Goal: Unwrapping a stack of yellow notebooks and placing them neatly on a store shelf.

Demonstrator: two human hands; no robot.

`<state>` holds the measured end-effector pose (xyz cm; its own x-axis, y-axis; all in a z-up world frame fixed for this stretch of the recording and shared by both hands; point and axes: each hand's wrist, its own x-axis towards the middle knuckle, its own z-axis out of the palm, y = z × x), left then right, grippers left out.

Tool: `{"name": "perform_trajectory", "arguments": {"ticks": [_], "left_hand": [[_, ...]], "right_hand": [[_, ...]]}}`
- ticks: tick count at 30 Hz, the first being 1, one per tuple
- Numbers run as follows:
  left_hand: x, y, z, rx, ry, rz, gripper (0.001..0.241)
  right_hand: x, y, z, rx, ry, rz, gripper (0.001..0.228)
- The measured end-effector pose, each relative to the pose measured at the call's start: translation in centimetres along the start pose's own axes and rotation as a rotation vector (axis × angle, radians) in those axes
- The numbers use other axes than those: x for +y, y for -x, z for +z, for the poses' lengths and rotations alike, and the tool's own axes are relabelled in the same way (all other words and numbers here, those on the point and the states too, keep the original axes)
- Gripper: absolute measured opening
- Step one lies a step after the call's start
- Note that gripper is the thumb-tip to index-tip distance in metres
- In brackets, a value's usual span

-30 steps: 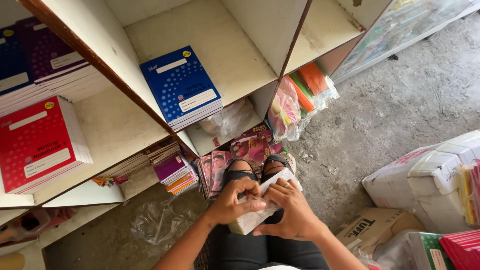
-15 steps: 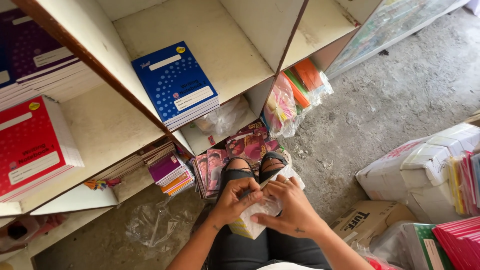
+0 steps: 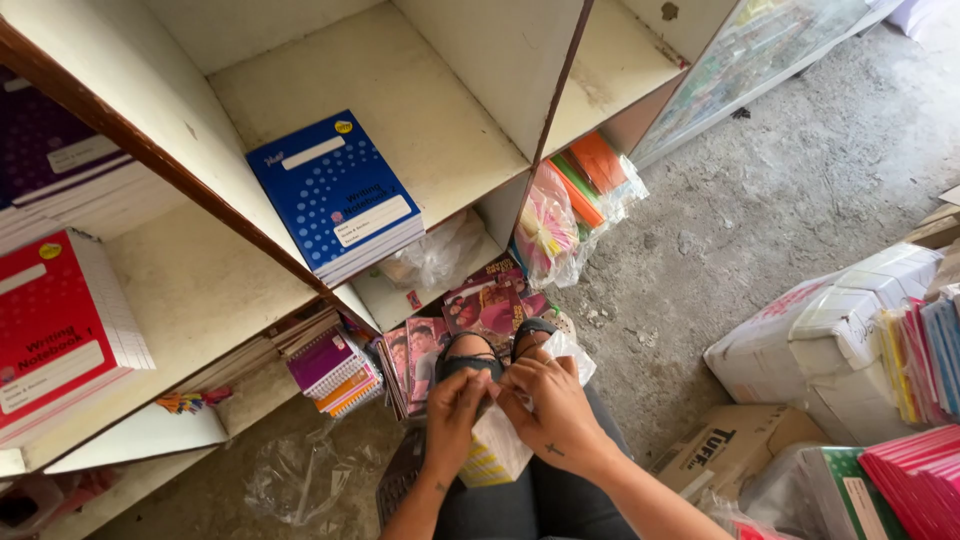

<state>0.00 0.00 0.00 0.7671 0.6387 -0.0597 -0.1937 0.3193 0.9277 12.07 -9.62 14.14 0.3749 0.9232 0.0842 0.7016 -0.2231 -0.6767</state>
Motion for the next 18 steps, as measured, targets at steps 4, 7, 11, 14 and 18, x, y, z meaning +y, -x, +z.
{"name": "perform_trajectory", "arguments": {"ticks": [4,7,11,14,18], "left_hand": [[-1.0,0.8,-0.5,0.075,-0.101,0.165,0.03],[-1.0,1.0,-0.4,0.061,0.086,-0.09,0.034],[-6.5,1.2,-1.7,0.068,0.268,-0.098,0.033],[-7.5,1.6,-1.9,0.176,0.33,-0.171,0.038],[-6.8,3.1,-2.2,0.234,-0.046,0.094,0.039]], "right_hand": [[-0.8,0.5,1.8,0.152,0.082,-0.102,0.017],[-0.2,0.9,3.2,0.225,0.105,-0.097,0.018],[-0.3,0.5,3.0,0.235,0.122,-0.11,0.022],[-0.4,0.2,3.0,0.232,0.094,-0.168,0.022],[-0.6,0.0,3.3,0.198,0.087,-0.252,0.028]]}}
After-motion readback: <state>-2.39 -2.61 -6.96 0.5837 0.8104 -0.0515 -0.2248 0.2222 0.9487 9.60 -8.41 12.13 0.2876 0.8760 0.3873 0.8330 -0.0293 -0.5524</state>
